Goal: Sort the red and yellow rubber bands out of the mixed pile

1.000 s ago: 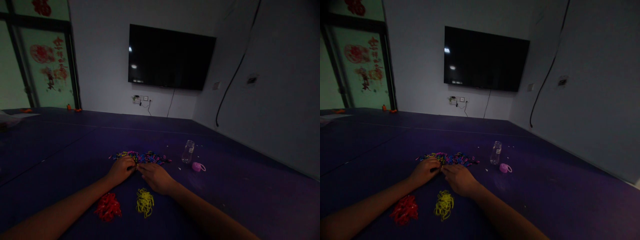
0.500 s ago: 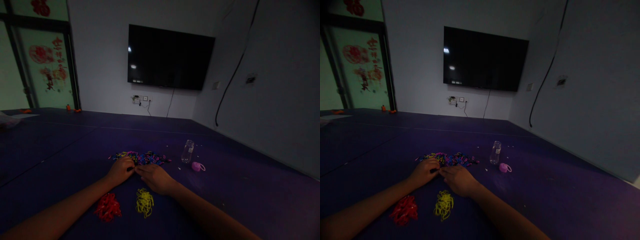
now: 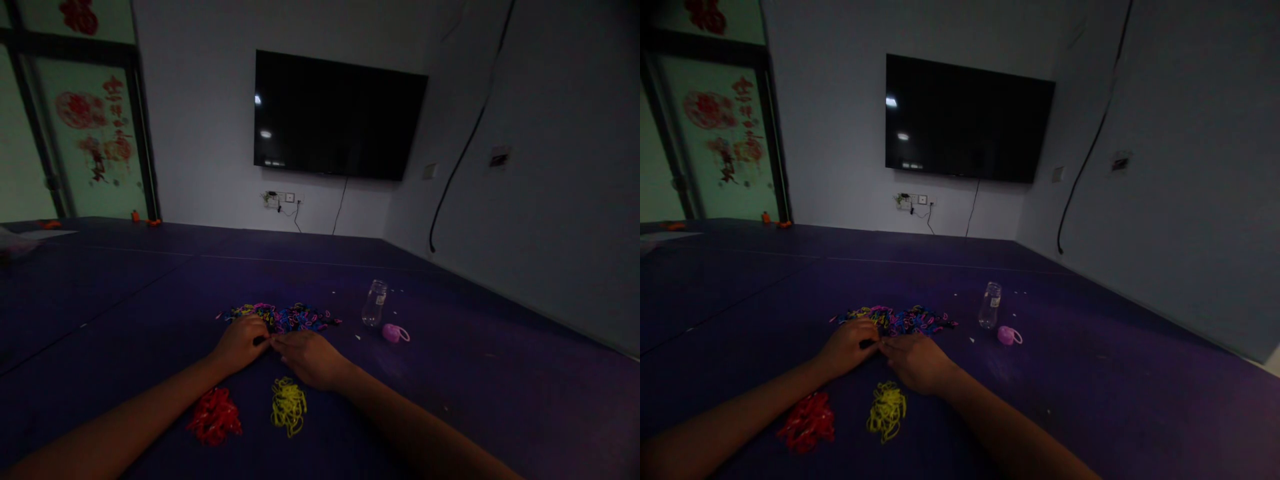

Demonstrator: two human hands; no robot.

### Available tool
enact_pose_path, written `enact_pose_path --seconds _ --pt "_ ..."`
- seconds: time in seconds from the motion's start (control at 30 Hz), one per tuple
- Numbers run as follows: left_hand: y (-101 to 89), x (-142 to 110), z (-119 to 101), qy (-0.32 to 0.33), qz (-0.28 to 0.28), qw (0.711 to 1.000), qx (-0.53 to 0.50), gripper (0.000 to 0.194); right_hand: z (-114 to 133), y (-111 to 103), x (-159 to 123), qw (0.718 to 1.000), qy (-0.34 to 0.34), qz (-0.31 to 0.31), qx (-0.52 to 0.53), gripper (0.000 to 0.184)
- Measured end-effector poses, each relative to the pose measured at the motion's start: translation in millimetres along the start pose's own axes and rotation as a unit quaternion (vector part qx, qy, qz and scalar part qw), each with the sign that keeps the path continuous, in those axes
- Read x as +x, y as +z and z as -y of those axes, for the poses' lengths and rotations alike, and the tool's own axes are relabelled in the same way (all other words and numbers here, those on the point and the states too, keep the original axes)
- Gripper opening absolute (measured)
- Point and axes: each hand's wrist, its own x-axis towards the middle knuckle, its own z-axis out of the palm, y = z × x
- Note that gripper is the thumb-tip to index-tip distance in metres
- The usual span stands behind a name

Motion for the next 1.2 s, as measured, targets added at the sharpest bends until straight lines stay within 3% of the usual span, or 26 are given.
enact_pose_path --seconds 0.5,1.2 --pt "-1.2 0.3 -3.4 -0.006 0.006 1.000 0.011 0.025 -1.5 2.9 -2.3 0.997 0.059 -0.042 -0.006 0.033" --pt "-2.2 0.8 -4.4 -0.023 0.016 1.000 0.007 0.014 -1.3 1.2 -1.4 0.998 0.051 -0.042 0.003 0.022"
